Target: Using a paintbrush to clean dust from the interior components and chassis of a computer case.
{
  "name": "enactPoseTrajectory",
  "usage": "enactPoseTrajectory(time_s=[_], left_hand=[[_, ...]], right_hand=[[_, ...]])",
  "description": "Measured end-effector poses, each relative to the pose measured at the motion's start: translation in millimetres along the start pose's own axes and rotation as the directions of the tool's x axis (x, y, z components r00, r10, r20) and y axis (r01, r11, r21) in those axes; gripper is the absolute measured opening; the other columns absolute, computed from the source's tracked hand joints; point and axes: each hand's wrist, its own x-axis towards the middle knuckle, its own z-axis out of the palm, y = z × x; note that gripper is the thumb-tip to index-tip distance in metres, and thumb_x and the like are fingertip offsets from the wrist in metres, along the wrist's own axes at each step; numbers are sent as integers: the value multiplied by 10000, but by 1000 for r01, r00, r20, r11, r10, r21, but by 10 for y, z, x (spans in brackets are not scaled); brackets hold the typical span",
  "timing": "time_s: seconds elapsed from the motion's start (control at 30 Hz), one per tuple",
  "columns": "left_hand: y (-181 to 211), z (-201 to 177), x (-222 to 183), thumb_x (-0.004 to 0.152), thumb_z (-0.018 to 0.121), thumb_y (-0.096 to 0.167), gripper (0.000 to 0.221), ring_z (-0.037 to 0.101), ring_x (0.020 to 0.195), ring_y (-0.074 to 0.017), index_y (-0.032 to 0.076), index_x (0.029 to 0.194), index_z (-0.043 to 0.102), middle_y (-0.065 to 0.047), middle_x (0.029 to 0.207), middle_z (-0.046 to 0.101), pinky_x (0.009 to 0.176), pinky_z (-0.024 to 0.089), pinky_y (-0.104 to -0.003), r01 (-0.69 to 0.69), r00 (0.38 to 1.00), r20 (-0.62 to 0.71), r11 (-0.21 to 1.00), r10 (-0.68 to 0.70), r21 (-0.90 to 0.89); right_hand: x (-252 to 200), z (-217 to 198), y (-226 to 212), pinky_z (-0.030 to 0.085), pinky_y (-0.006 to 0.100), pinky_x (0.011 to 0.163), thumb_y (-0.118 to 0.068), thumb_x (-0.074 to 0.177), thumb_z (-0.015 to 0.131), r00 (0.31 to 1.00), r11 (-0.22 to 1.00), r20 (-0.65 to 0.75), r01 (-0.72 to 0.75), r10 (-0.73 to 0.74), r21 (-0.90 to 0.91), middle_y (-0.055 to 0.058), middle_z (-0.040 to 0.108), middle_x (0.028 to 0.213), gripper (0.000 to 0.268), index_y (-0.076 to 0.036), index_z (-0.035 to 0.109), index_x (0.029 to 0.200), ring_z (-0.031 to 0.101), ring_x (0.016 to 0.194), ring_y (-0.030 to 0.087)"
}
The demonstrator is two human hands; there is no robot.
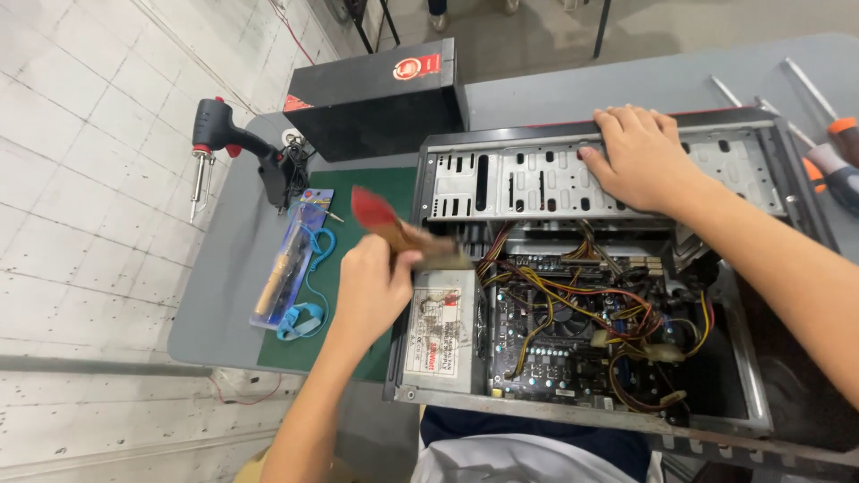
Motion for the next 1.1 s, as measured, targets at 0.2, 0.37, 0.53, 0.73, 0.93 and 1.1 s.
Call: enactPoseTrajectory(time_s=[0.2,0.37,0.53,0.73,0.93,1.1], left_hand=[[1055,-1127,-109,868,545,-19,221,812,886,-204,123,983,669,-20,1021,833,715,620,-304,314,896,388,927,-217,-205],[1013,-1448,-241,874,556,115,244,721,736,-160,119,922,795,-2,885,784,642,557,-302,263,851,526,859,9,-440],[663,-1128,-234,970,546,471,425,649,613,-124,89,836,676,-9,788,686,498,480,-267,253,818,567,824,97,-506],[341,-669,122,946,682,210,132,516,637,-136,99,961,612,-12,801,629,571,389,-284,455,812,511,855,-283,-249],[-65,-176,686,918,653,126,143,516,725,-143,111,1045,588,8,820,604,647,402,-300,361,909,324,886,-263,-291],[-131,56,1069,938,615,65,119,572,790,-180,84,1054,597,-35,883,640,712,440,-302,351,932,226,860,-283,-371]], right_hand=[[22,-59,-23,272,619,1132,-448,1062,361,1000,999,8,27,-28,46,258,503,1485,673,36,421,1526,438,1376,441],[40,-83,-32,266,622,1136,-443,1058,369,1000,998,6,27,-28,52,255,511,1470,662,34,428,1513,448,1362,443],[28,-37,-24,276,619,1125,-447,1059,377,1000,999,3,25,-25,38,264,523,1464,662,36,448,1506,465,1348,449],[23,-55,-43,261,624,1135,-447,1058,371,1000,998,0,23,-23,53,255,516,1474,669,40,438,1513,443,1378,442],[26,-69,-44,264,621,1134,-444,1062,368,1000,999,10,17,-18,50,245,527,1457,659,30,434,1515,450,1366,437],[43,-43,-23,276,615,1125,-456,1059,357,1000,999,28,6,-7,36,234,519,1467,659,9,431,1520,453,1358,428]])
